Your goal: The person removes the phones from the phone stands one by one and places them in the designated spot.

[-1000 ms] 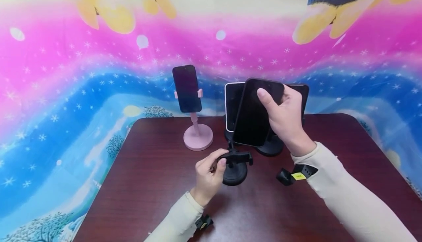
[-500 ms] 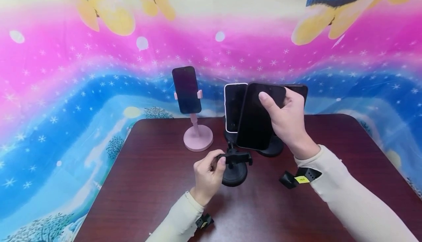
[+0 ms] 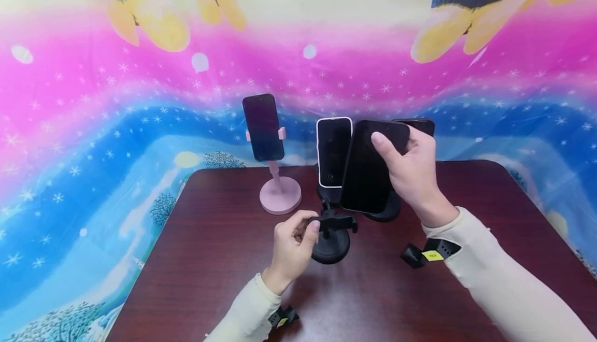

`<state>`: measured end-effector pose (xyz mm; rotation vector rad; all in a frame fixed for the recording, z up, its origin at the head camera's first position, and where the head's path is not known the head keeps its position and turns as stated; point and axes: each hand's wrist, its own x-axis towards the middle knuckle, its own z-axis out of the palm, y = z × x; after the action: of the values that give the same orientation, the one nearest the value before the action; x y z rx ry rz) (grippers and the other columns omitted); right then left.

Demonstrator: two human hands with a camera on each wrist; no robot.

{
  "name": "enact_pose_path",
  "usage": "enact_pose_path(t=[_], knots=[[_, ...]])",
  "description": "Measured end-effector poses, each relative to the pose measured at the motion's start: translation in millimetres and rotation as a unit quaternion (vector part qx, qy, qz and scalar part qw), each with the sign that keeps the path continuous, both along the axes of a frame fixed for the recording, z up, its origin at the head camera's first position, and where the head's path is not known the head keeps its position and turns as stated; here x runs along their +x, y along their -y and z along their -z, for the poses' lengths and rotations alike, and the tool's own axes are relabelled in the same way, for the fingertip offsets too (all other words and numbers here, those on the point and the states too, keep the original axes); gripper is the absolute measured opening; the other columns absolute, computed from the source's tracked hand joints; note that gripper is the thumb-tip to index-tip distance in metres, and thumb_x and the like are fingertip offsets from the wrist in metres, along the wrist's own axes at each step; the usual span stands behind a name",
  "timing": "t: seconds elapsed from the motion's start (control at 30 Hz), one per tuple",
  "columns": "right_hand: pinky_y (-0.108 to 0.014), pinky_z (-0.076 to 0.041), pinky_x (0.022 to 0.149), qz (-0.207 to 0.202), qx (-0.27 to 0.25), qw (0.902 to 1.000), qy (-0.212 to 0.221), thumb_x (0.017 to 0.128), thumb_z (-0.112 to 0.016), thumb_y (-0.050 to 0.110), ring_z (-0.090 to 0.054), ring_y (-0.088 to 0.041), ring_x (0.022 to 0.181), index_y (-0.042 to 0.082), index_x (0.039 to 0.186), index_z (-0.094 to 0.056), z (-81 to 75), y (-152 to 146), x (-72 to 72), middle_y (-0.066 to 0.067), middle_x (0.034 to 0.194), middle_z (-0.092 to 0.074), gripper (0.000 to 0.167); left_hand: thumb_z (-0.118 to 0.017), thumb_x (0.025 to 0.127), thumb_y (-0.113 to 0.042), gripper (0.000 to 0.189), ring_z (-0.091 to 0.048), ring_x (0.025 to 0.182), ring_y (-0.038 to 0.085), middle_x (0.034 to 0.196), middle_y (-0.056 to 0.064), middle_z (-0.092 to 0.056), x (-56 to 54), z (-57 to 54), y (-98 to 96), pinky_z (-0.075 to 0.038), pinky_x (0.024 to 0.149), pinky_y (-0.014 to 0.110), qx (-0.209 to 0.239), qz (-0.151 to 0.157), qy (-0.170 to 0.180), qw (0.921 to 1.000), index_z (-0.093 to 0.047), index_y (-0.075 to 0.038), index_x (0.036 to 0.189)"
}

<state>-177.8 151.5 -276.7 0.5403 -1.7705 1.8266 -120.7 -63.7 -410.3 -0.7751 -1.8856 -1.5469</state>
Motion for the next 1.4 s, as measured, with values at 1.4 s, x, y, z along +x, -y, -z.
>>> enact_pose_path(t=[1.4], knots=[[-0.015, -0.057, 0.068, 0.053, 0.066, 0.9945, 0.061, 0.094, -0.069, 0.005, -0.072, 0.001, 0.073, 0.014, 0.100, -0.075, 29.6, -25.7, 4.7, 0.016, 0.083, -0.075, 0.013, -0.045, 0.108, -0.010, 0.020, -0.053, 0.040, 0.012, 0.070, 0.001, -0.050, 11.5, -22.0, 15.3, -0.055, 0.045, 0.032, 0.168, 0.142, 0.213, 0.9520, -0.044, 0.010, 0.106]])
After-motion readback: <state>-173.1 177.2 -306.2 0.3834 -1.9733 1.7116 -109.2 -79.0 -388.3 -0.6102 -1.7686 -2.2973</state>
